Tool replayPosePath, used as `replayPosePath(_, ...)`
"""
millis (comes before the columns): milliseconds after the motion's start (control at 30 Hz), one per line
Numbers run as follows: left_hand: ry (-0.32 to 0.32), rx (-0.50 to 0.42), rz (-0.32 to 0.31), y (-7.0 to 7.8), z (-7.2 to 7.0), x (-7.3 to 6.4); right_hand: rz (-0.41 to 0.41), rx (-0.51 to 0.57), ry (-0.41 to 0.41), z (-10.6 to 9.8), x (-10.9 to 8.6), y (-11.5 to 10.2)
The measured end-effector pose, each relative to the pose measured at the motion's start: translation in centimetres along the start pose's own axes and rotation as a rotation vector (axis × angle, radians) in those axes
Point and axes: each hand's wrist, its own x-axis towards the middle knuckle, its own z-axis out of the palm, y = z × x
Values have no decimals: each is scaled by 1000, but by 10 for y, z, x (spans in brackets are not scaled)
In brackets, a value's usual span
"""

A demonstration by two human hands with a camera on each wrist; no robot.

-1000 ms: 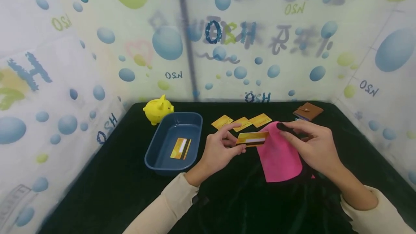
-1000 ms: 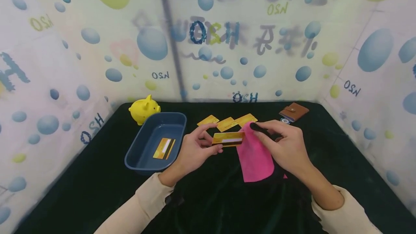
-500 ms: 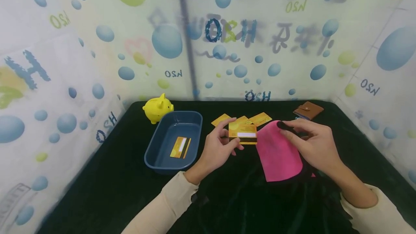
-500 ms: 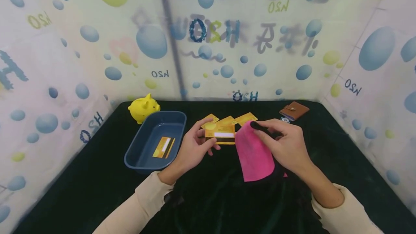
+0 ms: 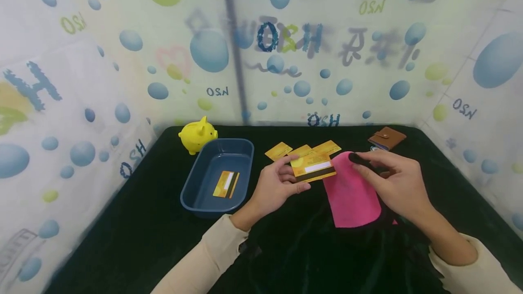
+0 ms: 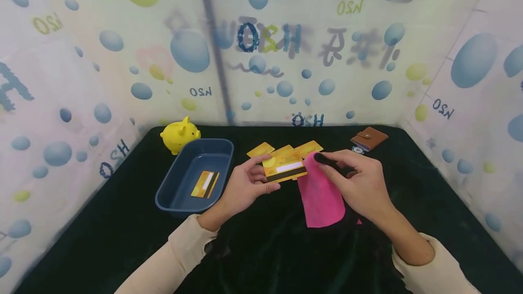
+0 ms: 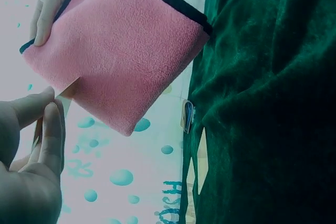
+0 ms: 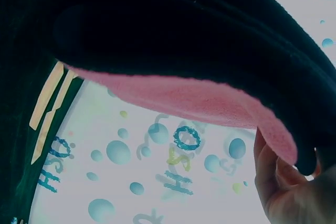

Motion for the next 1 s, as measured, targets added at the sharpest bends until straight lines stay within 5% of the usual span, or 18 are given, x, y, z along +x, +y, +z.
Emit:
replayPosePath(133, -26, 75, 22, 2, 1, -1, -35, -11, 35, 2, 2, -4)
replayPosePath(367, -44, 173, 143, 7, 3, 0, -91, 5, 222, 2, 9, -7)
replayPosePath(600, -34, 159, 222, 7, 2, 0, -120, -33, 145, 4, 9, -17)
replayPosePath(1000, -18, 143, 365, 5, 3, 0, -306, -86, 93, 26, 4, -31)
